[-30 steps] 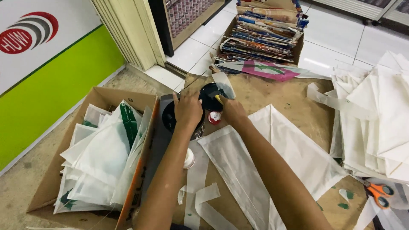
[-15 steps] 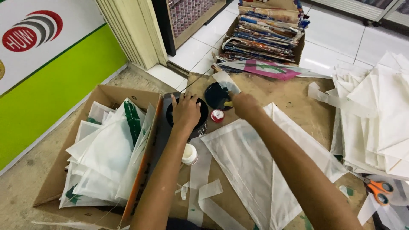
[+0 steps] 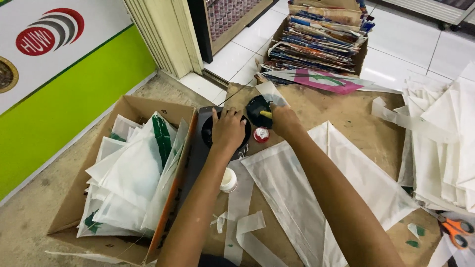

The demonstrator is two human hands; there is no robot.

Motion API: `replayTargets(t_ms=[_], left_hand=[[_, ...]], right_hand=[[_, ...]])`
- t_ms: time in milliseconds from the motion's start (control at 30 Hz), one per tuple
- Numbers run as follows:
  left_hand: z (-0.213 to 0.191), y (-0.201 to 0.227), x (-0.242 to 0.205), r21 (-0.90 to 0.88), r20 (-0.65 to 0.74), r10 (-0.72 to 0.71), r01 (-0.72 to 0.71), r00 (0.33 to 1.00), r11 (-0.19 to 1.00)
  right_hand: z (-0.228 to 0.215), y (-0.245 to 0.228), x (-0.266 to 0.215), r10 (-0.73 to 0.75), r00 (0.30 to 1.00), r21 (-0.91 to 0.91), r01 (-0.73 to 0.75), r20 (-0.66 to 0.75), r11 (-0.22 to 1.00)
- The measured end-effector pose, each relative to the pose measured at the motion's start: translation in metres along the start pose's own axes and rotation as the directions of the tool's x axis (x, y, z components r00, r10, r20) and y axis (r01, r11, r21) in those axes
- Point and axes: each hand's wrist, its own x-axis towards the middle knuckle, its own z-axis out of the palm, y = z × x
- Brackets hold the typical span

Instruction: Painting a vertical green stripe on paper kites using a foam brush and then folding and storing them.

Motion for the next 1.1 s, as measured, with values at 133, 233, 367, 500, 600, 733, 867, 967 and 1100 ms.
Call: replayTargets(t_ms=[133, 233, 367, 500, 600, 733, 867, 967, 1100], left_hand=[[-0.008, 0.004, -0.008, -0.009, 0.01, -0.008, 0.008, 1.0, 1.0], [-0.005, 0.004, -0.01, 0.021, 0.027, -0.013, 0.012, 1.0, 1.0], [-0.004, 0.006, -0.014, 0.005, -0.019, -0.007, 0.007, 1.0, 1.0], [-0.011, 0.011, -0.018, -0.012, -0.024, -0.005, 0.004, 1.0, 1.0], [-0.003, 0.007, -0.013, 0.003, -0.032, 0.004, -0.004, 0.999, 1.0], [-0.002, 0.012, -0.014, 0.006, -0.011, -0.006, 0.006, 1.0, 1.0], [0.004, 0.018, -0.013, 0.003, -0.006, 0.01, -0.01, 1.0, 1.0], [0.011, 0.022, -0.013, -0.018, -0.033, 0.032, -0.033, 0.999, 0.999], [-0.005, 0.04, -0.033, 0.009, -0.122, 0.1, -0.099, 0.987, 0.995]], right_hand=[[-0.001, 0.006, -0.009, -0.051, 0.999, -0.062, 0.05, -0.004, 0.997], [-0.033, 0.0, -0.031, -0.067, 0.993, -0.166, 0.083, 0.099, 0.983], [-0.042, 0.002, -0.041, -0.031, 0.991, -0.142, 0.05, 0.133, 0.989], [-0.061, 0.006, -0.045, -0.034, 0.987, -0.161, 0.059, 0.157, 0.985], [-0.064, 0.015, -0.046, -0.014, 0.997, -0.154, 0.027, 0.08, 0.988], [-0.036, 0.039, -0.034, 0.025, 0.995, -0.197, -0.004, 0.102, 0.98], [-0.036, 0.056, -0.024, 0.05, 0.984, -0.093, -0.035, 0.172, 0.995], [-0.037, 0.09, -0.01, 0.029, 0.99, 0.06, -0.038, 0.138, 0.997], [-0.068, 0.105, -0.06, 0.061, 0.998, 0.635, -0.041, -0.009, 0.772]])
